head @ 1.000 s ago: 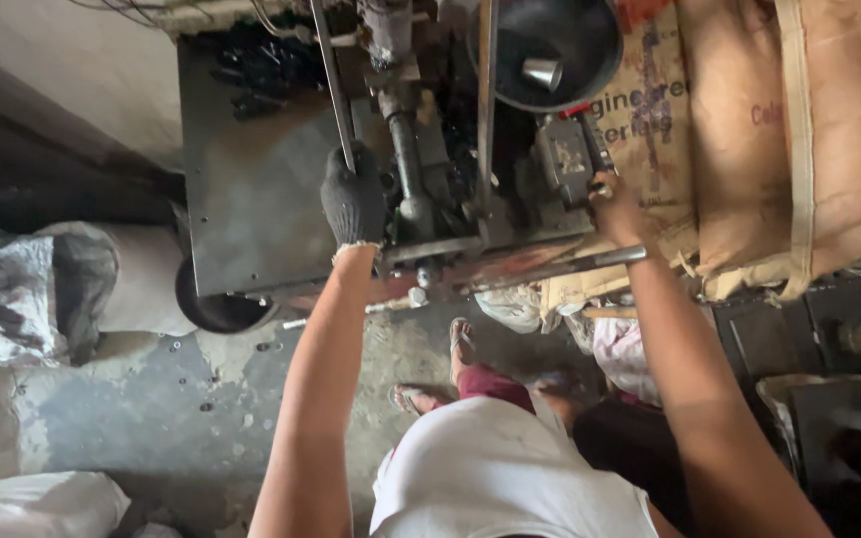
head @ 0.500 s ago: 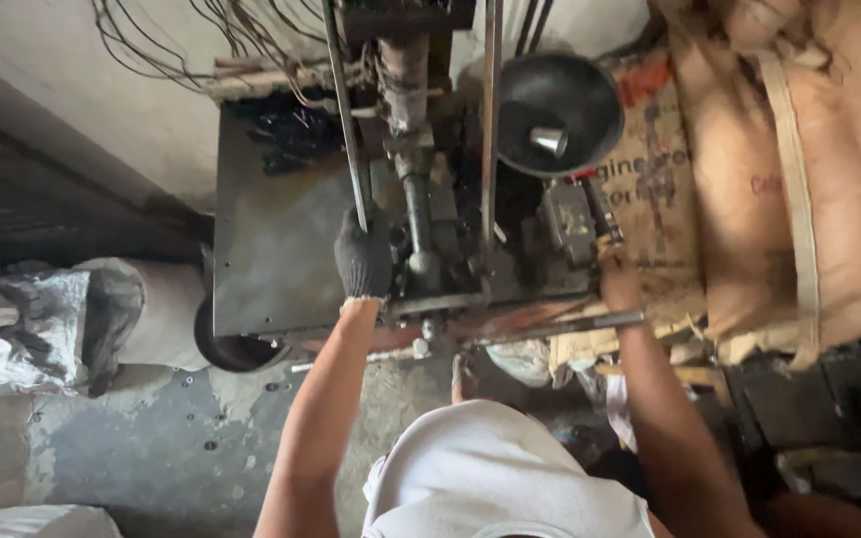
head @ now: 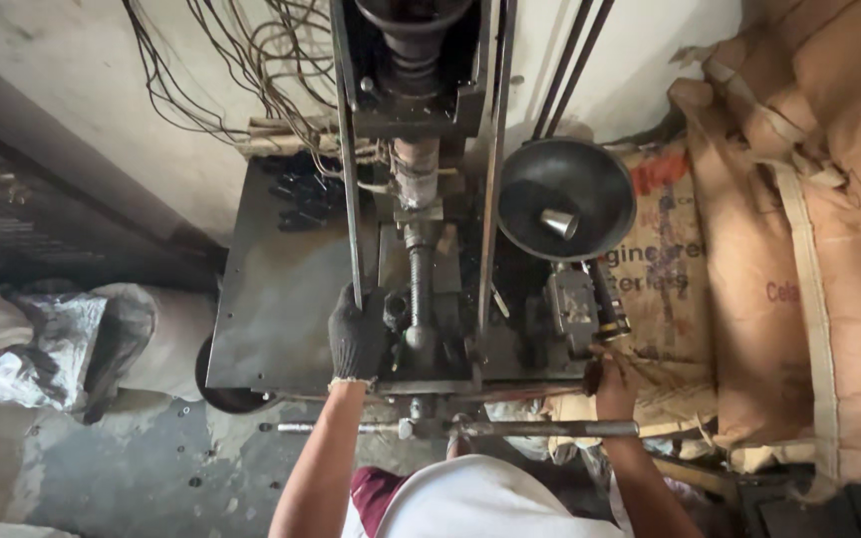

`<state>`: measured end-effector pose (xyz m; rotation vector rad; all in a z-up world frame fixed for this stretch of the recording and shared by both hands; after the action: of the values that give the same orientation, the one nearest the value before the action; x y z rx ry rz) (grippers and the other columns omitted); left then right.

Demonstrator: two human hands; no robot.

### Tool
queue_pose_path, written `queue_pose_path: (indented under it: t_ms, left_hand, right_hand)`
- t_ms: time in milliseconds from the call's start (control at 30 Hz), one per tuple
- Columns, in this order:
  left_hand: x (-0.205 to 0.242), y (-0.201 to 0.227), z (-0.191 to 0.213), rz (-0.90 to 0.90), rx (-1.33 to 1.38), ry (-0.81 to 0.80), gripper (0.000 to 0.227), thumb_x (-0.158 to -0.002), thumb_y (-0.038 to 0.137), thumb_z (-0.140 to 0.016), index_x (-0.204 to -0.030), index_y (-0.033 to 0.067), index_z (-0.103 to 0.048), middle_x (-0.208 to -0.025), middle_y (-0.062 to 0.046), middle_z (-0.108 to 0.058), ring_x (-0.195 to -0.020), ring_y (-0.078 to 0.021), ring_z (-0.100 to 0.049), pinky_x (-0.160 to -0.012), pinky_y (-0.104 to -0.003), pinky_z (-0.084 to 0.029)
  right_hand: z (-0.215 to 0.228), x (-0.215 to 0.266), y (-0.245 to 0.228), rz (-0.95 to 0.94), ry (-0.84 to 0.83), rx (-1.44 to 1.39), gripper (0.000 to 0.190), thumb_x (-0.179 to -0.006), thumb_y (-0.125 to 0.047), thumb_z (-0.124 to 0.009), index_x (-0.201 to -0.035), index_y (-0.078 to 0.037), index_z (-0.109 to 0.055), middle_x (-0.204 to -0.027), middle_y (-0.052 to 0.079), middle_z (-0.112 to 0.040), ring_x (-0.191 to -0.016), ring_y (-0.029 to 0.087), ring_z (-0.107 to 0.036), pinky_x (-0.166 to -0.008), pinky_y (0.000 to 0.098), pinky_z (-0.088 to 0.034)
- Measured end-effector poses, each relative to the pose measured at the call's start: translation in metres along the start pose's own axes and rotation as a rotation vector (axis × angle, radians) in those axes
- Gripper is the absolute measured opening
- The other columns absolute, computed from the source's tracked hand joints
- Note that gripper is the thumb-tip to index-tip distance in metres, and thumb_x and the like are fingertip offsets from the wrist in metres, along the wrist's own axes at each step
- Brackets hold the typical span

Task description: The person operates a manual press machine by placing small metal pieces into a mold, pulling a lever to activate the press, and removing the formed parts. The person repeats this cycle multiple times, handling the metal pieces and operating the lever with both hands.

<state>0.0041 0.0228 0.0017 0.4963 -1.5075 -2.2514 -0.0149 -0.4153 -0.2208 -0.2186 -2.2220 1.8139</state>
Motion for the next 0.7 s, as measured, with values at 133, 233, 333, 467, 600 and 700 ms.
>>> queue_pose_path:
  t_ms: [133,233,333,467,600,700]
  left_hand:
    - [0.001,0.000,-0.001,0.074,0.055,-0.012,0.029,-0.092,0.027,-0.068,-0.113,0.0063,-0.071,-0.089,-0.015,-0.077,-0.078,-0.0291,-0.074,-0.071,-0.038,-0.054]
    - [0.001,-0.001,-0.001,-0.007,-0.021,0.002,0.032,-0.093,0.027,-0.068,-0.117,0.0063,-0.070,-0.090,-0.017,-0.075,-0.080,-0.0285,-0.074,-0.072,-0.039,-0.054]
    - [0.000,-0.007,-0.002,0.114,-0.018,-0.048,0.034,-0.093,0.027,-0.066,-0.121,0.0080,-0.068,-0.085,-0.017,-0.075,-0.078,-0.0286,-0.074,-0.070,-0.039,-0.054]
    - [0.001,-0.005,-0.001,-0.009,0.054,-0.024,0.032,-0.095,0.027,-0.066,-0.119,0.0063,-0.068,-0.090,-0.015,-0.077,-0.082,-0.0258,-0.075,-0.073,-0.037,-0.055]
    - [0.001,-0.003,-0.004,0.120,0.041,-0.051,0.034,-0.095,0.030,-0.063,-0.122,0.0097,-0.067,-0.088,-0.012,-0.078,-0.080,-0.0253,-0.077,-0.070,-0.038,-0.056]
    - [0.003,0.001,0.000,0.133,0.011,-0.068,0.032,-0.096,0.030,-0.062,-0.121,0.0110,-0.068,-0.086,-0.011,-0.078,-0.078,-0.0265,-0.077,-0.070,-0.039,-0.056]
  right_hand:
    - [-0.006,-0.002,-0.004,-0.008,0.006,-0.012,0.031,-0.109,-0.020,-0.046,-0.111,0.001,-0.069,-0.059,0.003,-0.050,-0.045,0.010,-0.042,-0.041,0.0288,-0.034]
    - [-0.005,0.005,-0.006,0.040,0.025,-0.015,0.031,-0.109,-0.020,-0.047,-0.112,0.001,-0.069,-0.060,0.003,-0.050,-0.046,0.010,-0.041,-0.043,0.0287,-0.034]
    - [-0.008,0.003,-0.010,0.043,0.044,-0.014,0.030,-0.111,-0.021,-0.048,-0.112,-0.001,-0.070,-0.064,0.003,-0.053,-0.050,0.010,-0.043,-0.047,0.0278,-0.035]
    - [-0.011,-0.002,-0.015,-0.058,0.118,0.010,0.031,-0.110,-0.026,-0.048,-0.113,-0.005,-0.071,-0.069,0.005,-0.059,-0.053,0.011,-0.049,-0.049,0.0287,-0.039]
    - [-0.003,0.003,-0.026,0.168,0.175,0.626,0.037,-0.111,-0.027,-0.048,-0.110,0.001,-0.072,-0.072,0.016,-0.064,-0.062,0.023,-0.060,-0.059,0.0381,-0.048]
    - [-0.005,0.010,-0.037,0.501,0.108,0.804,0.039,-0.114,-0.025,-0.044,-0.111,0.002,-0.072,-0.090,0.019,-0.071,-0.083,0.032,-0.069,-0.074,0.0441,-0.052]
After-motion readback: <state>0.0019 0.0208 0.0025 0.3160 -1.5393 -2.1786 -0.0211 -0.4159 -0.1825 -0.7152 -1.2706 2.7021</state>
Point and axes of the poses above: each hand's wrist, its own x-axis away from the middle knuckle, its own z-axis out of the back of the hand, y = z × x, the point moved 2 cm from there along -x, towards the middle knuckle
